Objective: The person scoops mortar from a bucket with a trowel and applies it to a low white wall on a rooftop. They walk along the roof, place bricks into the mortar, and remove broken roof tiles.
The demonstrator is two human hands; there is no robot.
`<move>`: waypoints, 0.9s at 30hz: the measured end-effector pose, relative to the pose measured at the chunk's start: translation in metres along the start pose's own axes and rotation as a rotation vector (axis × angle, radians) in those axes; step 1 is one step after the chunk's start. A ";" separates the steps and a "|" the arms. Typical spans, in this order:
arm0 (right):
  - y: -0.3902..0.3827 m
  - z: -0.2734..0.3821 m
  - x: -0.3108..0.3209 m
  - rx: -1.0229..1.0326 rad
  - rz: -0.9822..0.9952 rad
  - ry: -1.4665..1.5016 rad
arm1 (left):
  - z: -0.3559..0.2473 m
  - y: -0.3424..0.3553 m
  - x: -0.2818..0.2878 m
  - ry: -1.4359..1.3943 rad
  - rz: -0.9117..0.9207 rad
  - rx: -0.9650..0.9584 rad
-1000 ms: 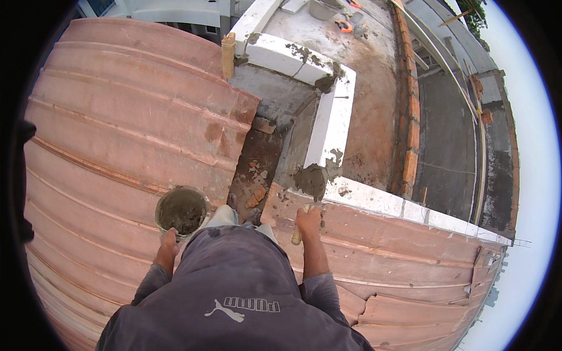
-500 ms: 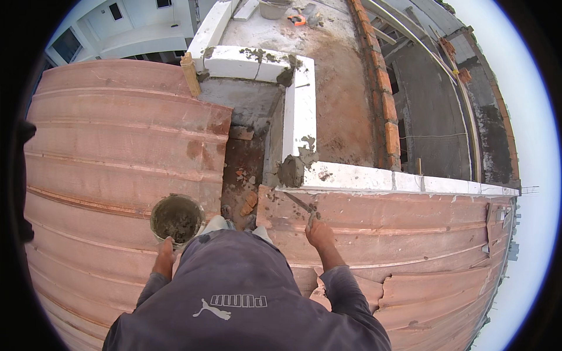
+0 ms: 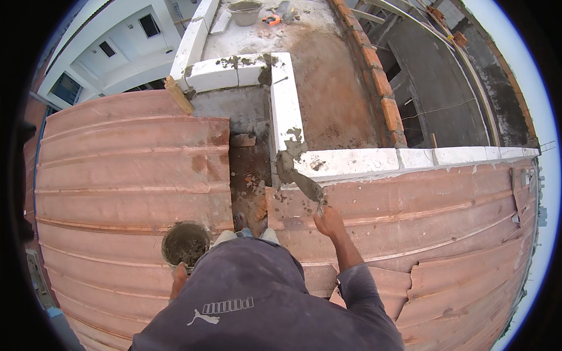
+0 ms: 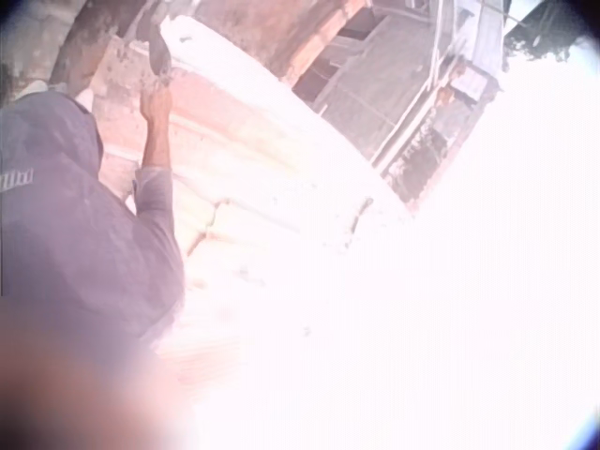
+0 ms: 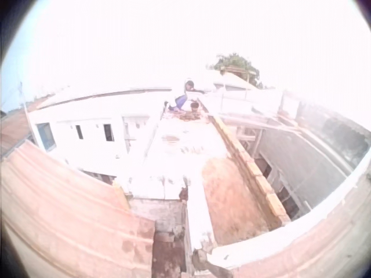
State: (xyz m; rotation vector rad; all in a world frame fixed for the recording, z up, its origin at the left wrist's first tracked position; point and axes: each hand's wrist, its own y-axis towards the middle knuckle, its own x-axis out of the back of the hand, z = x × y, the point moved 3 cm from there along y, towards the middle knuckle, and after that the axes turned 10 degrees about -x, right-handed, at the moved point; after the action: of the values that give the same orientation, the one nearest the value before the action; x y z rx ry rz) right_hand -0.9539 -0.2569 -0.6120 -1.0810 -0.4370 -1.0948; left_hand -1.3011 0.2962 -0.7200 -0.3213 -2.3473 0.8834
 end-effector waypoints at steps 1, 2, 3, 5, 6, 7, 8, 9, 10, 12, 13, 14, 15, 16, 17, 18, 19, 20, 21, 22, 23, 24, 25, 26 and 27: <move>-0.009 0.001 0.004 -0.021 -0.010 -0.003 | 0.003 -0.008 0.004 0.056 -0.007 -0.016; -0.015 0.005 0.008 -0.031 -0.050 0.027 | 0.002 -0.013 0.006 0.077 -0.014 -0.010; -0.018 0.010 0.011 -0.098 -0.050 0.032 | 0.001 -0.018 0.007 0.097 -0.021 -0.005; -0.009 0.030 0.016 -0.012 -0.041 0.037 | 0.003 -0.030 0.011 0.015 -0.061 0.079; 0.000 0.039 0.019 -0.028 -0.033 0.028 | 0.003 -0.033 0.011 0.041 -0.049 0.066; 0.014 0.053 0.019 0.064 -0.022 0.050 | 0.001 -0.035 0.009 0.087 0.029 0.016; 0.032 0.067 0.020 0.127 -0.027 0.076 | 0.001 -0.036 0.006 0.068 0.056 -0.002; 0.051 0.078 0.019 0.108 0.022 -0.025 | 0.001 -0.035 0.003 0.082 0.081 0.000; 0.065 0.084 0.020 0.116 0.062 -0.115 | 0.001 -0.033 0.001 0.096 0.106 0.001; 0.082 0.083 0.023 0.011 0.194 -0.203 | -0.002 -0.027 -0.006 0.183 0.149 0.018; 0.087 0.077 0.028 -0.061 0.224 -0.258 | -0.005 -0.025 -0.008 0.221 0.169 0.014; 0.087 0.072 0.033 -0.064 0.244 -0.292 | -0.008 -0.025 -0.011 0.233 0.184 -0.008; 0.084 0.065 0.038 -0.064 0.293 -0.263 | -0.009 -0.025 -0.010 0.204 0.151 0.044; 0.080 0.057 0.046 -0.087 0.338 -0.255 | -0.014 -0.028 -0.011 0.169 0.154 -0.037; 0.076 0.051 0.055 -0.095 0.367 -0.248 | -0.018 -0.032 -0.012 0.080 0.110 -0.046; 0.070 0.045 0.063 -0.145 0.411 -0.272 | -0.021 -0.039 -0.011 -0.005 0.061 -0.049; 0.063 0.041 0.073 -0.174 0.418 -0.287 | -0.024 -0.045 -0.010 -0.092 0.010 -0.051; 0.055 0.037 0.082 -0.291 0.443 -0.216 | -0.029 -0.052 -0.010 -0.180 -0.041 -0.053; 0.044 0.034 0.091 -0.396 0.442 -0.134 | -0.035 -0.058 -0.011 -0.269 -0.092 -0.056; 0.033 0.037 0.098 -0.330 0.387 -0.161 | -0.042 -0.064 -0.012 -0.290 -0.041 -0.087; 0.021 0.040 0.104 -0.321 0.323 -0.223 | -0.052 -0.067 -0.011 -0.312 0.008 -0.121; 0.006 0.050 0.102 -0.180 0.317 -0.097 | -0.065 -0.068 -0.012 -0.348 0.061 -0.187; -0.009 0.060 0.095 -0.098 0.307 -0.007 | -0.075 -0.068 -0.015 -0.318 0.116 -0.192; -0.020 0.074 0.086 -0.019 0.288 0.078 | -0.086 -0.069 -0.015 -0.310 0.167 -0.235; -0.027 0.089 0.066 -0.006 0.425 0.199 | -0.096 -0.069 -0.018 -0.267 0.213 -0.267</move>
State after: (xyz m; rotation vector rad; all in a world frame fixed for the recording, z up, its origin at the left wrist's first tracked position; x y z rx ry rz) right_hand -0.9298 -0.2133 -0.5089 -1.0004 -0.0388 -0.8132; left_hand -1.2286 0.2864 -0.6253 -0.6044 -2.7241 0.7445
